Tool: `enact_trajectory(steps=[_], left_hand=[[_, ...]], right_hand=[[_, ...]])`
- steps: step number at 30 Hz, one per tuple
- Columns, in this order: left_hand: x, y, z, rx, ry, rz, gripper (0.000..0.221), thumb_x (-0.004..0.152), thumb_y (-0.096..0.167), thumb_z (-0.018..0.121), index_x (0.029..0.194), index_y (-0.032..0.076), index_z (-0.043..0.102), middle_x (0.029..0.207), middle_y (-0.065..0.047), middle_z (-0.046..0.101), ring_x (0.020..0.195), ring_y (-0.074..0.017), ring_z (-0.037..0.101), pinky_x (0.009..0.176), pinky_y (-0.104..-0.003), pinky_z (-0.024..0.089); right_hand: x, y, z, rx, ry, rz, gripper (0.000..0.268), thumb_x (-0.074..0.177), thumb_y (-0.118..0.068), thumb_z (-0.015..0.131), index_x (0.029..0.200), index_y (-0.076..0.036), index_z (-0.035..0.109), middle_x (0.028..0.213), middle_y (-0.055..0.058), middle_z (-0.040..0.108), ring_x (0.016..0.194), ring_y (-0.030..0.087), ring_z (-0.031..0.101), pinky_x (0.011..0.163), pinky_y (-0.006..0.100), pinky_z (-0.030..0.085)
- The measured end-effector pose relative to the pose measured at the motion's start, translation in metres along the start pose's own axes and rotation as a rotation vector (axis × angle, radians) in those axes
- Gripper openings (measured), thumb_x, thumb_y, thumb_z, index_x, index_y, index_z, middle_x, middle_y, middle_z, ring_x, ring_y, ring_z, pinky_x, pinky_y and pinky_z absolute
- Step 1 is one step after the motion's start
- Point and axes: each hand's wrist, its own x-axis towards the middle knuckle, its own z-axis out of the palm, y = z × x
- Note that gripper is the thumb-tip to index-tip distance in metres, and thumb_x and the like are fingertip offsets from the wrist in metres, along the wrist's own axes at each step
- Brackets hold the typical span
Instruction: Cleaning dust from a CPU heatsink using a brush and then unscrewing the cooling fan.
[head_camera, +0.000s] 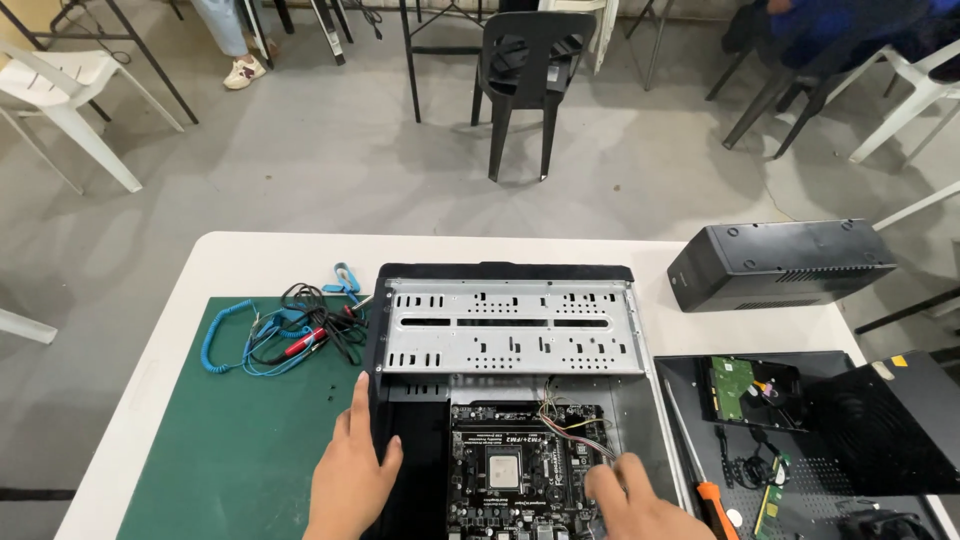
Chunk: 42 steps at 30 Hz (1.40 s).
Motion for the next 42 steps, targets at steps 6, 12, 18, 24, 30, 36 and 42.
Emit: enact_trajectory(steps=[6,12,18,24,30,36,42], left_hand=[[-0.002,0.000,0.002,-0.002,0.042,0.017,0.091,0.092,0.037,0.056,0.163,0.035,-0.002,0.136,-0.005,0.051,0.076,-0.0316,0.067,0.059,-0.042,0.055],[-0.003,0.001,0.002,-0.012,0.048,0.004,0.089,0.092,0.037,0.054,0.162,0.035,-0.001,0.140,-0.004,0.049,0.073,-0.0317,0.067,0.056,-0.043,0.053],[-0.005,0.006,-0.003,0.010,0.009,-0.035,0.091,0.093,0.038,0.054,0.162,0.036,-0.005,0.139,-0.003,0.048,0.077,-0.0321,0.068,0.059,-0.043,0.054],[-0.005,0.003,0.000,0.000,0.041,-0.008,0.091,0.092,0.037,0.054,0.163,0.036,-0.002,0.134,-0.004,0.051,0.076,-0.0326,0.066,0.061,-0.044,0.054],[-0.004,0.003,0.000,0.014,0.039,-0.015,0.091,0.092,0.037,0.055,0.163,0.036,-0.002,0.136,-0.003,0.051,0.077,-0.0311,0.067,0.059,-0.042,0.055],[-0.003,0.001,0.002,0.028,0.051,0.003,0.091,0.092,0.038,0.055,0.163,0.034,-0.002,0.133,-0.004,0.052,0.071,-0.0305,0.066,0.056,-0.041,0.053],[-0.003,0.003,0.000,0.032,0.037,-0.010,0.092,0.092,0.038,0.055,0.163,0.034,-0.004,0.135,-0.004,0.051,0.071,-0.0301,0.066,0.055,-0.041,0.054]], right_hand=[[0.038,0.044,0.049,-0.065,-0.199,-0.375,0.025,0.096,-0.034,0.056,0.109,-0.022,0.039,0.110,-0.002,0.036,0.051,0.024,0.046,0.040,0.041,0.037],[0.030,0.039,0.058,-0.091,-0.085,-0.277,0.028,0.093,-0.040,0.062,0.103,-0.028,0.039,0.102,-0.007,0.038,0.050,0.021,0.048,0.040,0.040,0.038],[0.034,0.045,0.067,-0.105,-0.097,-0.226,0.040,0.089,-0.044,0.064,0.113,-0.026,0.039,0.136,-0.006,0.039,0.058,0.027,0.064,0.043,0.044,0.043],[0.032,0.051,0.082,-0.152,0.019,-0.231,0.054,0.092,-0.061,0.063,0.119,-0.019,0.041,0.115,-0.002,0.046,0.045,0.027,0.042,0.039,0.039,0.038],[0.028,0.041,0.073,-0.174,0.009,-0.093,0.053,0.094,-0.062,0.054,0.123,-0.020,0.039,0.117,0.000,0.047,0.046,0.026,0.048,0.040,0.040,0.036],[0.020,0.027,0.047,-0.201,-0.050,0.084,0.045,0.096,-0.064,0.046,0.119,-0.026,0.037,0.098,-0.003,0.046,0.044,0.021,0.043,0.042,0.035,0.033],[0.018,0.019,0.022,-0.182,-0.215,0.139,0.047,0.099,-0.068,0.034,0.127,-0.029,0.035,0.105,-0.002,0.058,0.053,0.016,0.058,0.047,0.031,0.042]])
